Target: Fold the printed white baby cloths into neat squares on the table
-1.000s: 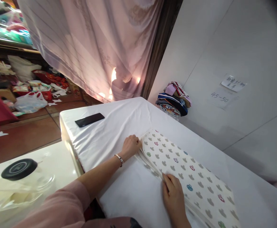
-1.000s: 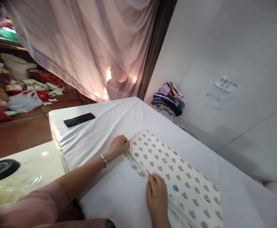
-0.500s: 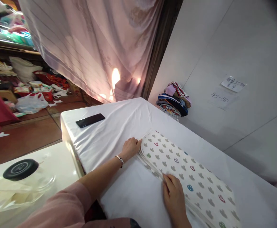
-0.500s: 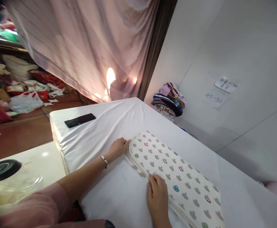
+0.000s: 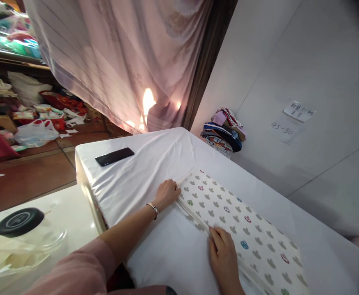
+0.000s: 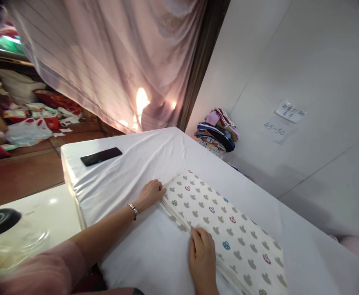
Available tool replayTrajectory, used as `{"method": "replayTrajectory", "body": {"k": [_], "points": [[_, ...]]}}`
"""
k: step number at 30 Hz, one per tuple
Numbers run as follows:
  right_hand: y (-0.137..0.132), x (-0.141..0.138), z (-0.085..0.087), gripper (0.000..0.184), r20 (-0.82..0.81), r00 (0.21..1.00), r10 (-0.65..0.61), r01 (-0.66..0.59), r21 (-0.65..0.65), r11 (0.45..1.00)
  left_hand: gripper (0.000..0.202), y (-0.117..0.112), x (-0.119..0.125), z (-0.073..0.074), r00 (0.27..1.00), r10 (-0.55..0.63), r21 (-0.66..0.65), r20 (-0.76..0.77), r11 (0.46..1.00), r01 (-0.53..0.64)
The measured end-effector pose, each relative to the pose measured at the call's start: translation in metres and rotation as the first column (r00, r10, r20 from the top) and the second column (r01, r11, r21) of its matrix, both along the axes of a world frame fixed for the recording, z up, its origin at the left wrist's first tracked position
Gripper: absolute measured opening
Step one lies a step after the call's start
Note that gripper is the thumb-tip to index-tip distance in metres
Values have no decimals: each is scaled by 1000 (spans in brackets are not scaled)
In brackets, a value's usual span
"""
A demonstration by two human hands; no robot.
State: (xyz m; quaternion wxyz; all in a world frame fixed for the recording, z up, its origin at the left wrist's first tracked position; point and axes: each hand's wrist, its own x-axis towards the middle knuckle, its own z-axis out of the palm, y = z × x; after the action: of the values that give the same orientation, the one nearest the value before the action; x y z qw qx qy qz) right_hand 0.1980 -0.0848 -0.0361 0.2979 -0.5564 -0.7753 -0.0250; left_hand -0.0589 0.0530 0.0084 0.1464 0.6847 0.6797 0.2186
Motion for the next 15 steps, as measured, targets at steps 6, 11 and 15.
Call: {"method": "replayTrajectory", "body": {"k": [6, 11, 15], "points": [[1, -1, 3, 29, -5, 1000, 12, -12, -2, 1000, 12, 0, -1, -1, 1000, -3, 15, 21, 1000, 3], [1, -1, 6, 30, -22, 1000, 16, -16, -14, 1000, 25, -2, -3, 6, 993, -115, 152, 24, 982, 111], [0, -2, 9, 31, -31, 999, 14, -15, -29, 999, 18, -9, -7, 11, 916, -400, 314, -15, 868, 384]]}}
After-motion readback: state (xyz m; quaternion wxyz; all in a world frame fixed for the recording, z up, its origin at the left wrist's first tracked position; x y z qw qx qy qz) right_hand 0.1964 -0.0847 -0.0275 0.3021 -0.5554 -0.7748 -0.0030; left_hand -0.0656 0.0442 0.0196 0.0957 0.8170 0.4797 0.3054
